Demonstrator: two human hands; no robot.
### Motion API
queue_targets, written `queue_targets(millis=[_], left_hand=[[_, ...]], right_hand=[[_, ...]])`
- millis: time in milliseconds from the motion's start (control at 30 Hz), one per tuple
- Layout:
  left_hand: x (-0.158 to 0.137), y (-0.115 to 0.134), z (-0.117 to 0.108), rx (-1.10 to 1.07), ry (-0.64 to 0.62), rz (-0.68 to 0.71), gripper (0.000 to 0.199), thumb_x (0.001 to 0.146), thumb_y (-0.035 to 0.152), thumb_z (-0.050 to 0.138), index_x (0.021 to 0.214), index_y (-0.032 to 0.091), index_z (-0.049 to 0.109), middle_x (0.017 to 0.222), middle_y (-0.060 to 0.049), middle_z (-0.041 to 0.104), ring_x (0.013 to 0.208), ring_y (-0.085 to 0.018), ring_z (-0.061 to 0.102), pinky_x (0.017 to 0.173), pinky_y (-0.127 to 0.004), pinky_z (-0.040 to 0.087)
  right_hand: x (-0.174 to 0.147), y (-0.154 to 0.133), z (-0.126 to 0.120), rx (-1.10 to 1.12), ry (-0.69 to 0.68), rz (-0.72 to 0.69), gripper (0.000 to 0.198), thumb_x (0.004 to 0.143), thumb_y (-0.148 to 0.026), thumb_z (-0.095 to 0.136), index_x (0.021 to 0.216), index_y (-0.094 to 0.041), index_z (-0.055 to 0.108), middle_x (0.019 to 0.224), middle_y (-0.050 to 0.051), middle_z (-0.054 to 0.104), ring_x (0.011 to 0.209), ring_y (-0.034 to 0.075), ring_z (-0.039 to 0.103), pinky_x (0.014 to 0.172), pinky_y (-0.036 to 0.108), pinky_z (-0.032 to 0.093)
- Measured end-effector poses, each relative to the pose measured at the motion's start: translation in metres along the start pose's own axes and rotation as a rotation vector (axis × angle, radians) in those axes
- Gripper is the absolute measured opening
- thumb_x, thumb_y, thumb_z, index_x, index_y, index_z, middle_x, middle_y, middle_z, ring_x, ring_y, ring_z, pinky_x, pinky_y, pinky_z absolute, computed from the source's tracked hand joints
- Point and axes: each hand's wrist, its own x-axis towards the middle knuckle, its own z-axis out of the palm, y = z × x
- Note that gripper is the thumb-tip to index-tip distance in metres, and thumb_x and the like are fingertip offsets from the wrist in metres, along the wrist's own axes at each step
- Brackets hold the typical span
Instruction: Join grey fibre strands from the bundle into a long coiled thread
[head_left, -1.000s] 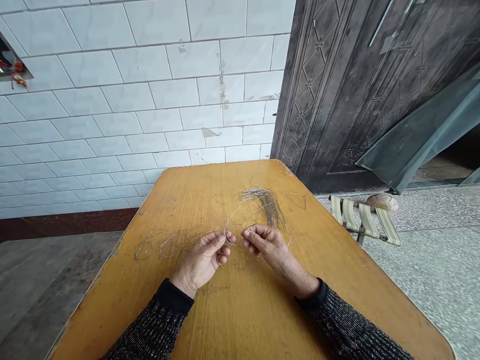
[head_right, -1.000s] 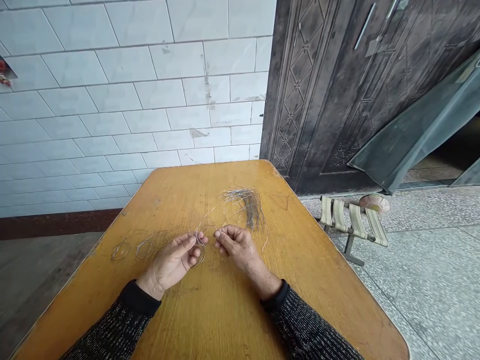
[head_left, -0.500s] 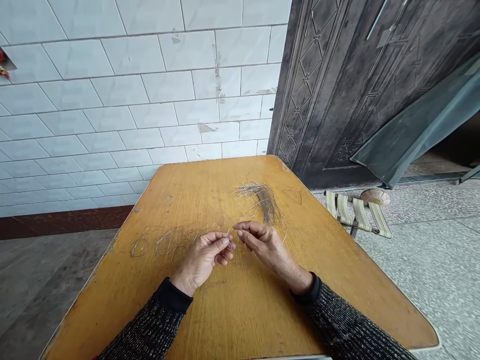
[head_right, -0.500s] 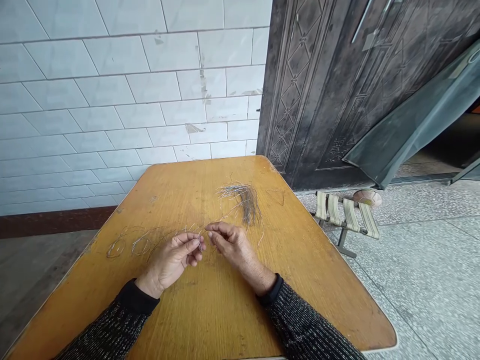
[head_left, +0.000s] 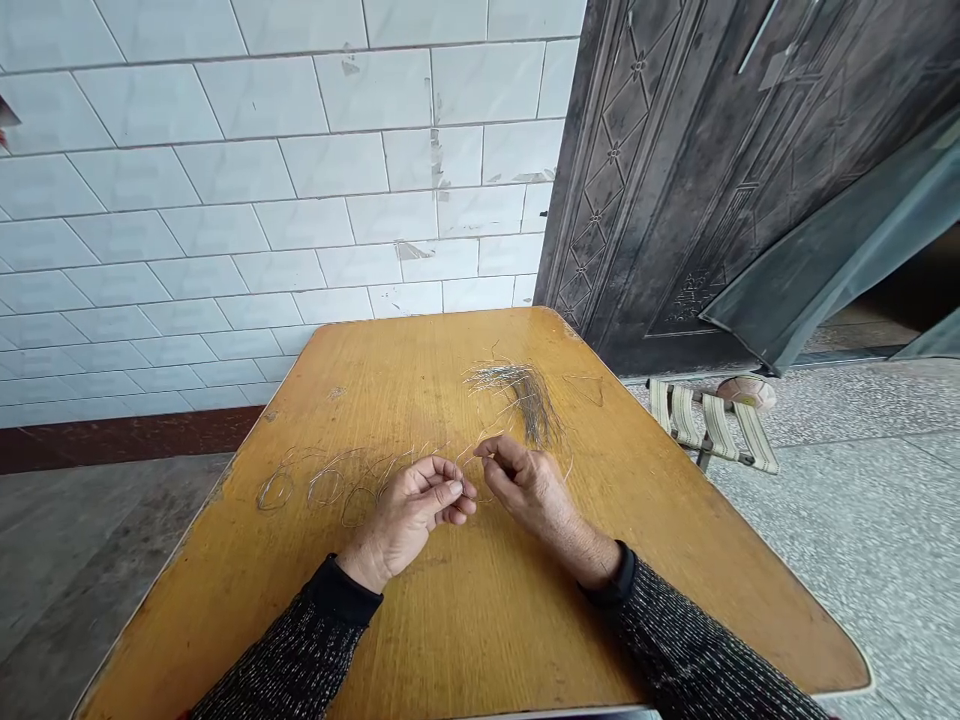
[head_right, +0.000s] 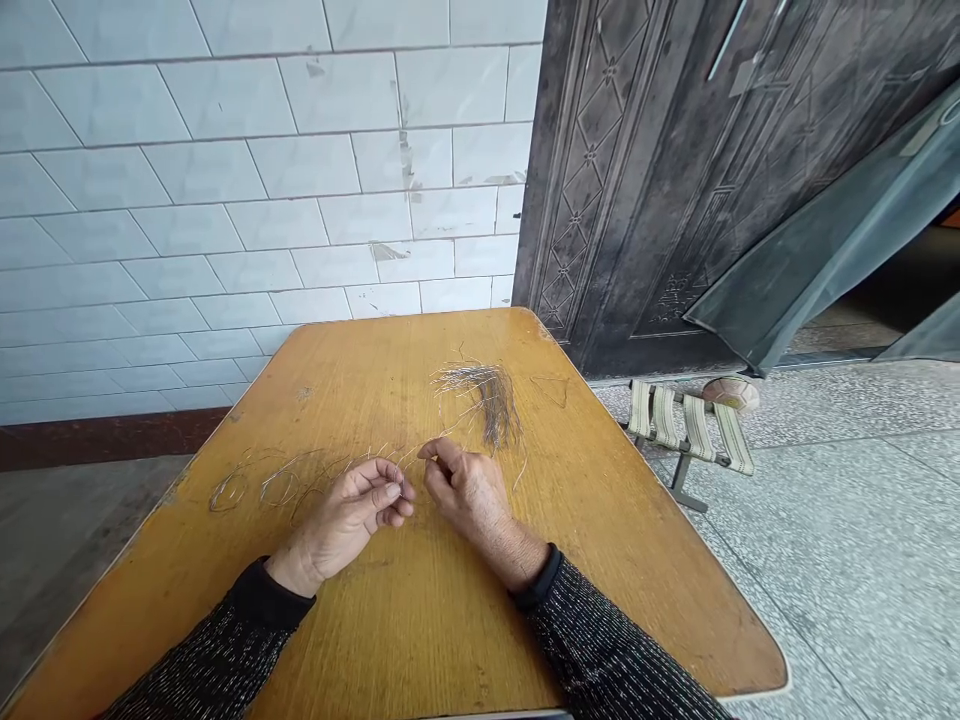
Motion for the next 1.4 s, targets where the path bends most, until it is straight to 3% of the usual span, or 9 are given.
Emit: queue_targets(millis=[200,333,433,600,733,900,1167,1400], left_hand=[[0.0,-0.001,0.001,0.043,0.051,-0.002,0.019,0.066,0.024,0.07,0.072,0.015,0.055,0.063,0.001,0.059,0.057,-0.01,0.056,0.054,-0.022,0.04],[0.001,-0.003,0.001,0.061,0.074,-0.004,0.019,0.066,0.026,0.071,0.072,0.014,0.057,0.065,-0.001,0.061,0.059,-0.011,0.057,0.053,-0.022,0.04],[0.002,-0.005,0.001,0.048,0.081,0.0,0.021,0.066,0.029,0.07,0.075,0.014,0.057,0.072,-0.002,0.062,0.062,-0.011,0.059,0.053,-0.022,0.041],[0.002,-0.006,0.003,0.071,0.08,0.014,0.022,0.069,0.033,0.068,0.076,0.015,0.056,0.072,-0.001,0.06,0.061,-0.011,0.059,0.052,-0.022,0.041],[0.002,-0.008,0.004,0.109,0.119,0.057,0.021,0.069,0.033,0.068,0.076,0.015,0.057,0.07,0.0,0.06,0.058,-0.011,0.058,0.052,-0.023,0.042],[0.004,-0.01,0.004,0.135,0.18,0.125,0.021,0.069,0.033,0.067,0.075,0.015,0.058,0.067,0.0,0.061,0.056,-0.011,0.058,0.051,-0.023,0.042],[0.002,-0.008,0.008,0.195,0.246,0.147,0.023,0.068,0.035,0.068,0.074,0.015,0.061,0.068,-0.002,0.063,0.06,-0.013,0.06,0.054,-0.024,0.046],[0.003,-0.014,0.01,-0.156,0.226,-0.019,0.027,0.06,0.028,0.076,0.075,0.014,0.06,0.067,-0.001,0.064,0.06,-0.01,0.06,0.056,-0.022,0.046]], right_hand=[[0.004,-0.007,0.003,0.548,-0.168,0.089,0.016,0.075,-0.033,0.053,0.075,-0.017,0.056,0.052,-0.004,0.046,0.044,0.007,0.036,0.043,0.019,0.029],[0.005,-0.01,0.005,0.701,-0.216,0.189,0.025,0.074,-0.04,0.056,0.067,-0.017,0.052,0.052,-0.004,0.048,0.043,0.006,0.036,0.041,0.019,0.03],[0.004,-0.008,0.005,0.66,-0.181,0.17,0.024,0.077,-0.04,0.054,0.067,-0.018,0.052,0.055,-0.003,0.048,0.046,0.007,0.038,0.043,0.019,0.032],[-0.002,-0.003,0.007,0.447,-0.06,-0.018,0.014,0.083,-0.028,0.049,0.073,-0.018,0.054,0.063,-0.001,0.054,0.053,0.009,0.045,0.05,0.021,0.037],[-0.004,-0.001,0.01,0.43,-0.023,-0.084,0.011,0.084,-0.025,0.048,0.075,-0.019,0.052,0.068,0.0,0.057,0.051,0.008,0.045,0.05,0.021,0.038],[-0.004,0.002,0.014,0.432,0.012,-0.064,0.011,0.082,-0.023,0.051,0.072,-0.019,0.053,0.065,0.0,0.056,0.052,0.009,0.047,0.05,0.022,0.038],[-0.003,0.004,0.018,0.465,-0.049,0.05,0.015,0.079,-0.027,0.055,0.068,-0.018,0.053,0.058,-0.002,0.054,0.051,0.009,0.045,0.049,0.021,0.038],[-0.002,-0.001,0.016,0.549,-0.082,0.106,0.015,0.077,-0.028,0.056,0.066,-0.018,0.053,0.057,-0.002,0.055,0.05,0.009,0.049,0.048,0.022,0.039]])
